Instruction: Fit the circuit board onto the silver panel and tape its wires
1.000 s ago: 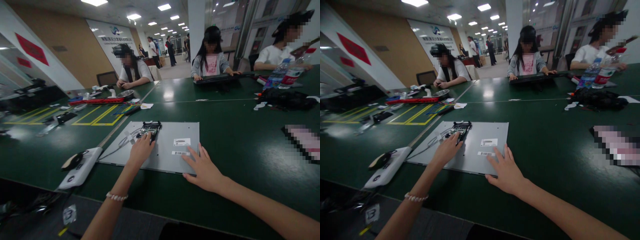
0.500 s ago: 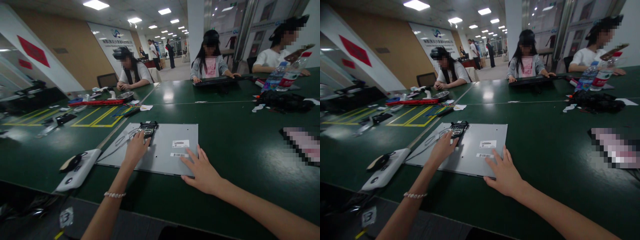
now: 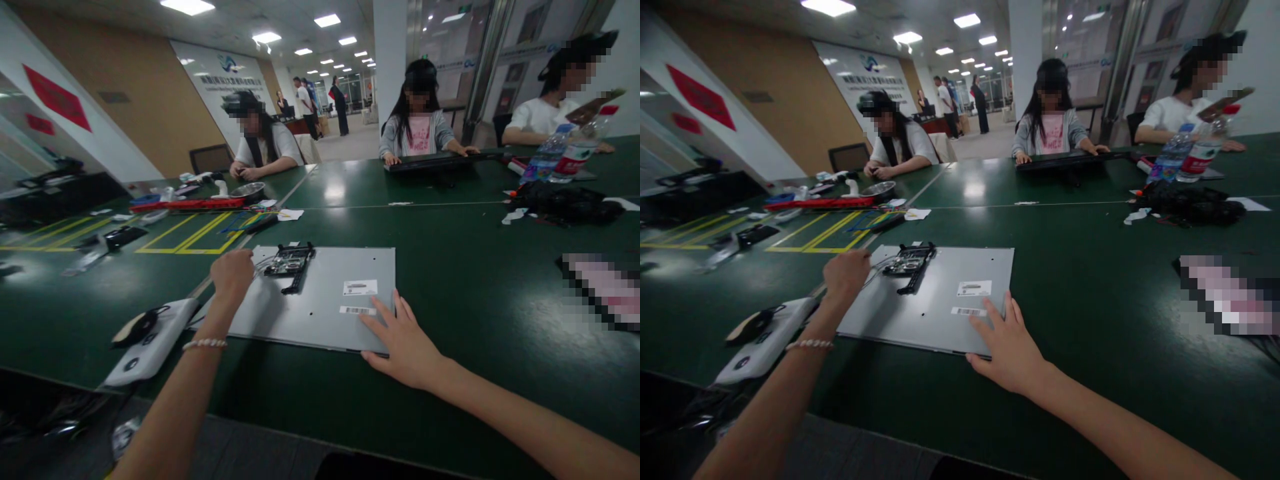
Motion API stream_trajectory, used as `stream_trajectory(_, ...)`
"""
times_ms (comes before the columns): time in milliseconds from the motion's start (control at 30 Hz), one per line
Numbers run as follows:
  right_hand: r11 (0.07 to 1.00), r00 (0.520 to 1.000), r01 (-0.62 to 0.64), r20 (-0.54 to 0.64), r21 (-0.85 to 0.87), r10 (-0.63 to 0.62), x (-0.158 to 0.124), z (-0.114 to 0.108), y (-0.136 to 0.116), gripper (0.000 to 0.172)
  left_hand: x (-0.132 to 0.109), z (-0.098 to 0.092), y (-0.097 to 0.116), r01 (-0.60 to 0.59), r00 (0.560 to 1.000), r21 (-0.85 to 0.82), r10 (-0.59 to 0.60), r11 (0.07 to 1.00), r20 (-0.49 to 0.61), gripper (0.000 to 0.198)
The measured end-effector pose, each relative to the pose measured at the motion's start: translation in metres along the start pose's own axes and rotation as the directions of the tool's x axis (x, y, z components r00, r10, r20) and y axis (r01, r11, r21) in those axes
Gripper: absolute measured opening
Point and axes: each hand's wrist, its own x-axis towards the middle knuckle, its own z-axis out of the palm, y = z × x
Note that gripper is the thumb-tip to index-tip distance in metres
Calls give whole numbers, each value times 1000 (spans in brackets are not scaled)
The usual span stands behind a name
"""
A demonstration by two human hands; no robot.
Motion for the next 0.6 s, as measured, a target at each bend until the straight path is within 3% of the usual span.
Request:
stream_trajectory(100,1000,1000,-6,8,-9,6,1,-1,-1,73,26,-9,15,-49,994,16,50,999,-94,41)
stream_trajectory(200,1000,1000,-12,13,-13,12,2,-3,-1,72,51,-9,37,-152,981,24,153,988,-119,39)
stream_trajectory(367,1000,1000,-5,14,-18,5,0,-3,-3,72,74,13,63,-328,945,7,328,945,2,31)
stream_trajectory(500,1000,1000,-9,21,-5,10,0,-4,-3,72,78,32,59,-305,951,-35,306,952,31,30)
stream_trajectory(600,1000,999,-20,29,12,19,1,-5,-3,72,77,40,44,-193,979,-170,200,966,24,33)
